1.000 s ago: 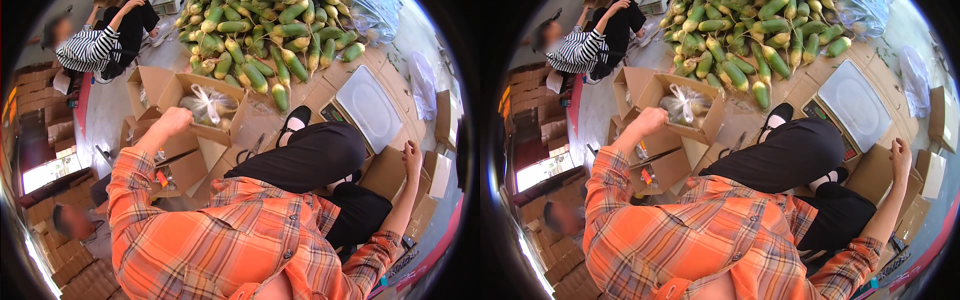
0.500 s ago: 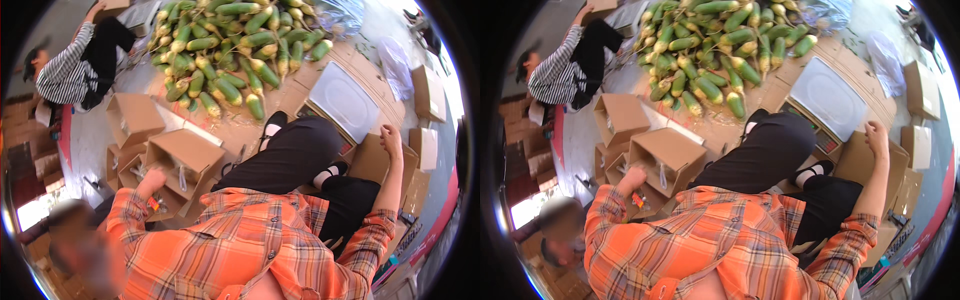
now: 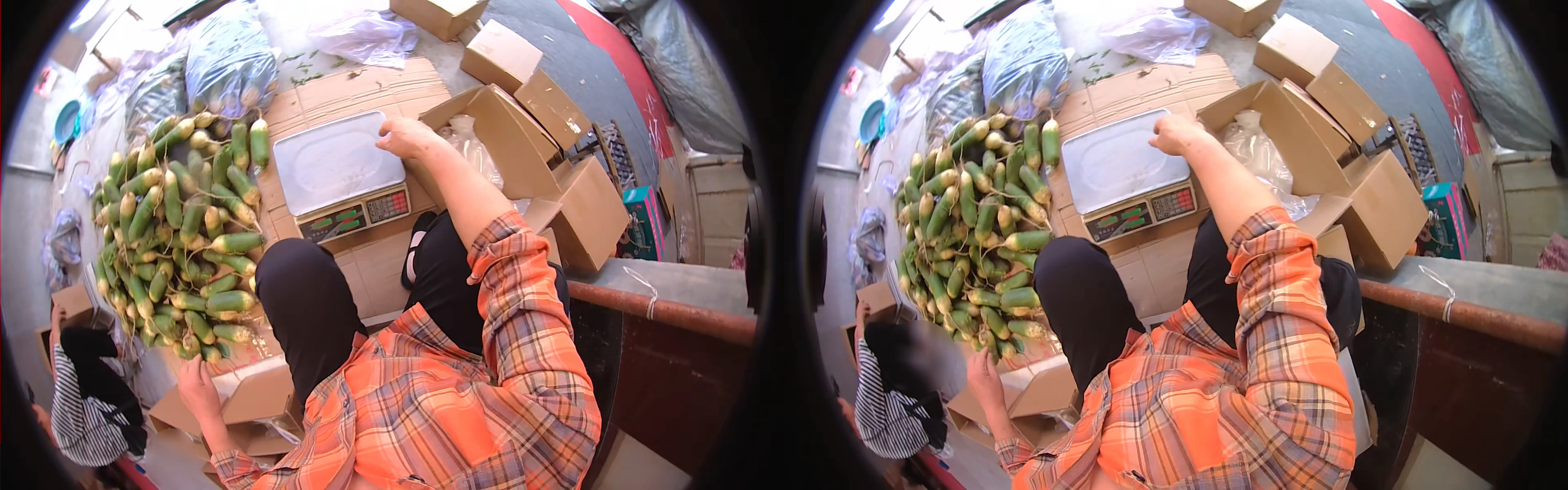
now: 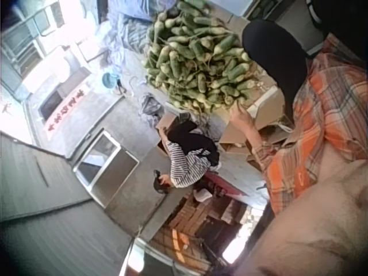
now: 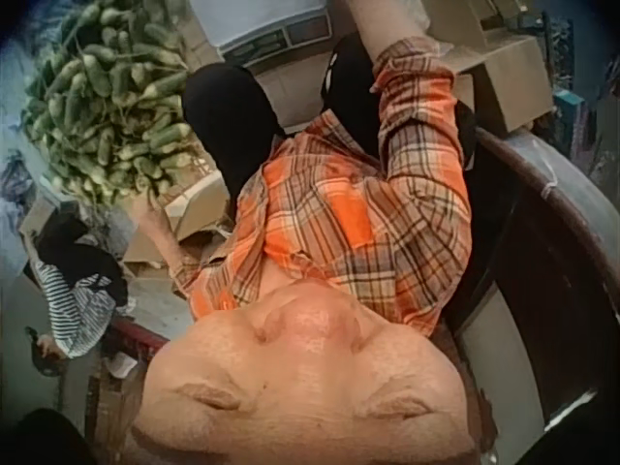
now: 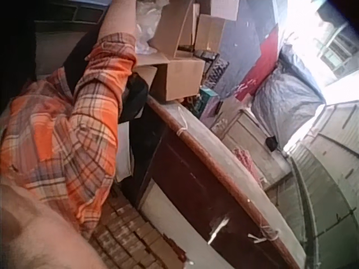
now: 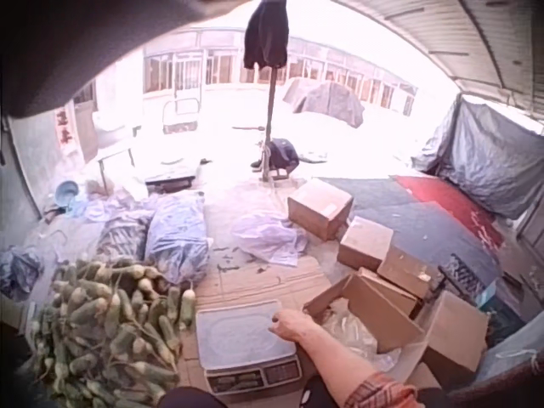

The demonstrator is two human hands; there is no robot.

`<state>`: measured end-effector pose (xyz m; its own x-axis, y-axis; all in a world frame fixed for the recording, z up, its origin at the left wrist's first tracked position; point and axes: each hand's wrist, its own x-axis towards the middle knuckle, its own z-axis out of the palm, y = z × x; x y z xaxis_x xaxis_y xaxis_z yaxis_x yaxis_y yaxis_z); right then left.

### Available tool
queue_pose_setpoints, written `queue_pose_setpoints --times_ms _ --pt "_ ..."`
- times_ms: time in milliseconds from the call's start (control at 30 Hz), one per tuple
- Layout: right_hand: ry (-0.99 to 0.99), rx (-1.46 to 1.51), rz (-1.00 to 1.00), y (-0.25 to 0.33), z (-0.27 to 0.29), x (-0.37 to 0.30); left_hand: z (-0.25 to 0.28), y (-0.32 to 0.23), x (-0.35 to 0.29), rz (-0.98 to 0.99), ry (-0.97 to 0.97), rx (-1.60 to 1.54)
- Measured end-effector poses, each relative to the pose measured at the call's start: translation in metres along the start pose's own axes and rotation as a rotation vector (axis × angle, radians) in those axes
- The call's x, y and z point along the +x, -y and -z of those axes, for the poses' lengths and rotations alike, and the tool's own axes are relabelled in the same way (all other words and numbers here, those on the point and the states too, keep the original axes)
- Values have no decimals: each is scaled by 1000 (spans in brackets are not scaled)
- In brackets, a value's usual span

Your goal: Packing large radishes or similar green vegetables into plastic bags and cardboard boxes for shipment.

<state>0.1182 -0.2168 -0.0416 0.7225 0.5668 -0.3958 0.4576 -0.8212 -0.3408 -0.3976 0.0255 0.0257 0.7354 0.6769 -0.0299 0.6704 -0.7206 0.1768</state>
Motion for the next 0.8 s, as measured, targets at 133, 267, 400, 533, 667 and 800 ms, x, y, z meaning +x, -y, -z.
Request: queue_pose_setpoints --times_ms 133,267,400,533,667,800 --pt "2 20 -9 0 3 -6 11 -105 76 -314 -218 -232" --pt "-22 102 -55 -18 17 -22 1 -232 126 -654 -144 -401" --pt "-32 161 -89 -32 29 -31 -38 -301 148 -923 42 -366" --pt "-103 280 -19 -38 41 -40 -86 -291 160 -819 481 -160" --pt "-284 456 10 -81 56 -53 -103 -300 167 -713 698 -437" --pt "-558 1008 -49 -138 75 -58 -102 -300 183 -701 574 -325"
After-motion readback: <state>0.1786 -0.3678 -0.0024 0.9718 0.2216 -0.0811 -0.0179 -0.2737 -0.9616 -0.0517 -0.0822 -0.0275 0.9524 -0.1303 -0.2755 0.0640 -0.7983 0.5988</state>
